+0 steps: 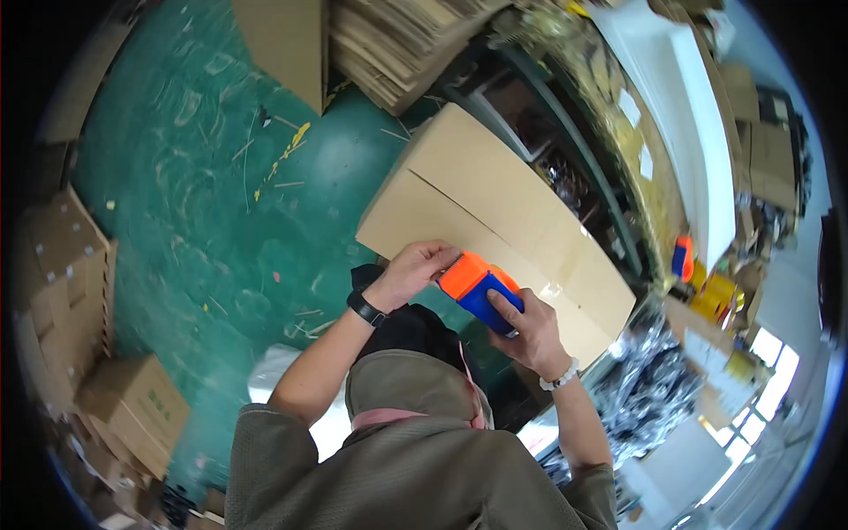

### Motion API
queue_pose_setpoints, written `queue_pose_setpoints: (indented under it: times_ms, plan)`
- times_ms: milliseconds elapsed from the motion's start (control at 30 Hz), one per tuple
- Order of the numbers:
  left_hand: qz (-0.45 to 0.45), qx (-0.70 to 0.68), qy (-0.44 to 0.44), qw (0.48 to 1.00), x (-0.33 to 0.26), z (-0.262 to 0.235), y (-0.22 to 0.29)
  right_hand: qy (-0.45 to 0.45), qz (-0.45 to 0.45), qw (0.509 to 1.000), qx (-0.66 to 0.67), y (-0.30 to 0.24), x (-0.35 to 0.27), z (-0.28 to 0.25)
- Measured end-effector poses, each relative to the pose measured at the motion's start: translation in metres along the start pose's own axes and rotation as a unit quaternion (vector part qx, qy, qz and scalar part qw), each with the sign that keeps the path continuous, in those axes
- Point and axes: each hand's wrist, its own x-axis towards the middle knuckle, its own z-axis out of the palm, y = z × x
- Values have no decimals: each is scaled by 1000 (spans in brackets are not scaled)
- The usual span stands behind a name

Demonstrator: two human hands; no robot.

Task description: Assembling bicycle seats, using a heat gun for adjustment, and packing them into cardboard boxes.

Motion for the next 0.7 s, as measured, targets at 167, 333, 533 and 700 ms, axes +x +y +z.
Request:
queue_pose_setpoints:
  times_ms: [167, 333, 533, 700]
  plan:
    - [140, 179, 151, 962, 24, -59, 62, -26, 9, 999, -31, -5, 66, 0]
    - [128, 169, 203, 956, 103, -170, 81, -87, 22, 991, -101, 12, 146, 5]
    - [-48, 496, 333, 801, 146, -202, -13, -181, 42, 973, -135, 14, 184, 26]
    - [131, 491, 336, 793, 129, -163, 8, -164, 27, 977, -133, 25, 183, 21]
